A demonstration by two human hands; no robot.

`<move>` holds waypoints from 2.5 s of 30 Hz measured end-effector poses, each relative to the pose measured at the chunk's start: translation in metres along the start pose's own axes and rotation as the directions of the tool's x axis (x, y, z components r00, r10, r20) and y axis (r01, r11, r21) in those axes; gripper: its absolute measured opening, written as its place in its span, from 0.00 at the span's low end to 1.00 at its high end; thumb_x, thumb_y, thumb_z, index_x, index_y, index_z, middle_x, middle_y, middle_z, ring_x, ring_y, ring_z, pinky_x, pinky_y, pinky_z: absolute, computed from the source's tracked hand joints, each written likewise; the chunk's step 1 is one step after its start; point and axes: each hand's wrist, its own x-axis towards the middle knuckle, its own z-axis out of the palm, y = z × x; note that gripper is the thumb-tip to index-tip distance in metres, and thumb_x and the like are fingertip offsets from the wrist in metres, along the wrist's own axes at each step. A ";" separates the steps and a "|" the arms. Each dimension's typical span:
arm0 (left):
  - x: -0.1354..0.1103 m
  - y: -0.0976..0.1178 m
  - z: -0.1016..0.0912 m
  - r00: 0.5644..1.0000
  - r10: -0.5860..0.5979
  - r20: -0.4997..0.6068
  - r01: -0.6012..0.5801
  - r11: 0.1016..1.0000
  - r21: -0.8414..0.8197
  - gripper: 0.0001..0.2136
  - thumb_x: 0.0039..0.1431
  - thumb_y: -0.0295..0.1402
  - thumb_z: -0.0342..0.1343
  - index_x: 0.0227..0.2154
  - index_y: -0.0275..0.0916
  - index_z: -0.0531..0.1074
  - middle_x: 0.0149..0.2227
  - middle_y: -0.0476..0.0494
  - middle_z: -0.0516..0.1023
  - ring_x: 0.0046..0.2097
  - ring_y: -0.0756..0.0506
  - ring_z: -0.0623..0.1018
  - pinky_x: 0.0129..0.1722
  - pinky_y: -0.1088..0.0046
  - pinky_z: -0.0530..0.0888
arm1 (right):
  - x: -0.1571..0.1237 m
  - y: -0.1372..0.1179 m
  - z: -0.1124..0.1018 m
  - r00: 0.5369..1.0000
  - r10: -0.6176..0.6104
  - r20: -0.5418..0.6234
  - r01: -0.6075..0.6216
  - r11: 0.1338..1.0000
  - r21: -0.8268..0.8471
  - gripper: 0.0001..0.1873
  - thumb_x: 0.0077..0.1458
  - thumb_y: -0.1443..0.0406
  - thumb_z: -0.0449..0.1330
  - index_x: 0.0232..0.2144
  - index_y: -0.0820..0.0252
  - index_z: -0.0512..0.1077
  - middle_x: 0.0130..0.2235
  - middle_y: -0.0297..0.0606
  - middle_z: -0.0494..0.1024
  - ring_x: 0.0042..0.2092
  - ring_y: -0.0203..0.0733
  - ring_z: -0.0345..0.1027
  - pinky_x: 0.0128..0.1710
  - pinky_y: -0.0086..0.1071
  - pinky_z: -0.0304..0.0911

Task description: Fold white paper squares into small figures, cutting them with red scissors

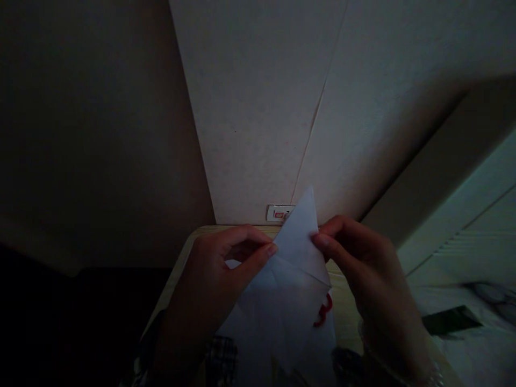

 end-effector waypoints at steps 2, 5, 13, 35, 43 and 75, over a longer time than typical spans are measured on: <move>0.000 0.000 0.000 1.000 -0.001 0.001 0.001 1.000 0.003 0.06 0.53 0.31 0.64 0.22 0.42 0.79 0.23 0.55 0.82 0.27 0.51 0.80 0.28 0.82 0.73 | 0.000 0.000 0.000 1.000 -0.005 -0.004 0.005 1.000 -0.017 0.14 0.55 0.63 0.65 0.19 0.56 0.70 0.21 0.29 0.70 0.25 0.34 0.62 0.24 0.28 0.56; 0.000 0.001 0.000 1.000 0.013 -0.014 -0.013 1.000 0.013 0.06 0.53 0.31 0.64 0.22 0.42 0.79 0.23 0.56 0.82 0.27 0.52 0.80 0.27 0.83 0.72 | 0.002 0.002 -0.001 0.999 0.013 0.042 -0.012 1.000 -0.013 0.12 0.54 0.63 0.65 0.21 0.56 0.72 0.22 0.29 0.72 0.26 0.34 0.64 0.25 0.27 0.57; 0.000 -0.001 -0.002 0.997 0.008 -0.077 -0.010 1.000 -0.021 0.04 0.52 0.32 0.64 0.24 0.42 0.80 0.26 0.52 0.84 0.29 0.48 0.82 0.30 0.78 0.76 | 0.003 0.002 -0.006 0.981 0.111 0.156 -0.117 0.993 0.025 0.08 0.50 0.64 0.69 0.22 0.57 0.75 0.25 0.30 0.77 0.29 0.35 0.68 0.29 0.26 0.60; -0.003 0.004 0.003 0.977 -0.106 -0.183 0.085 0.989 -0.120 0.06 0.51 0.31 0.63 0.21 0.46 0.77 0.24 0.56 0.82 0.31 0.47 0.83 0.31 0.77 0.76 | 0.000 0.006 -0.007 0.985 0.086 0.152 -0.089 0.996 0.009 0.11 0.52 0.63 0.68 0.21 0.57 0.73 0.25 0.31 0.75 0.29 0.35 0.67 0.27 0.27 0.59; -0.004 0.005 0.003 0.979 -0.089 -0.184 0.063 0.988 -0.142 0.06 0.51 0.31 0.64 0.21 0.43 0.78 0.23 0.56 0.82 0.30 0.49 0.82 0.30 0.80 0.75 | 0.000 0.003 -0.005 0.986 0.054 0.160 -0.054 0.999 -0.005 0.11 0.53 0.63 0.66 0.22 0.57 0.71 0.24 0.30 0.73 0.28 0.35 0.65 0.26 0.28 0.59; -0.001 -0.001 -0.001 0.971 -0.028 -0.238 0.001 0.994 -0.114 0.05 0.50 0.30 0.65 0.21 0.43 0.78 0.22 0.57 0.82 0.28 0.52 0.82 0.27 0.85 0.75 | 0.004 0.011 -0.010 0.985 0.033 0.169 -0.029 0.999 -0.030 0.05 0.52 0.65 0.66 0.25 0.56 0.76 0.26 0.30 0.79 0.31 0.35 0.72 0.31 0.27 0.64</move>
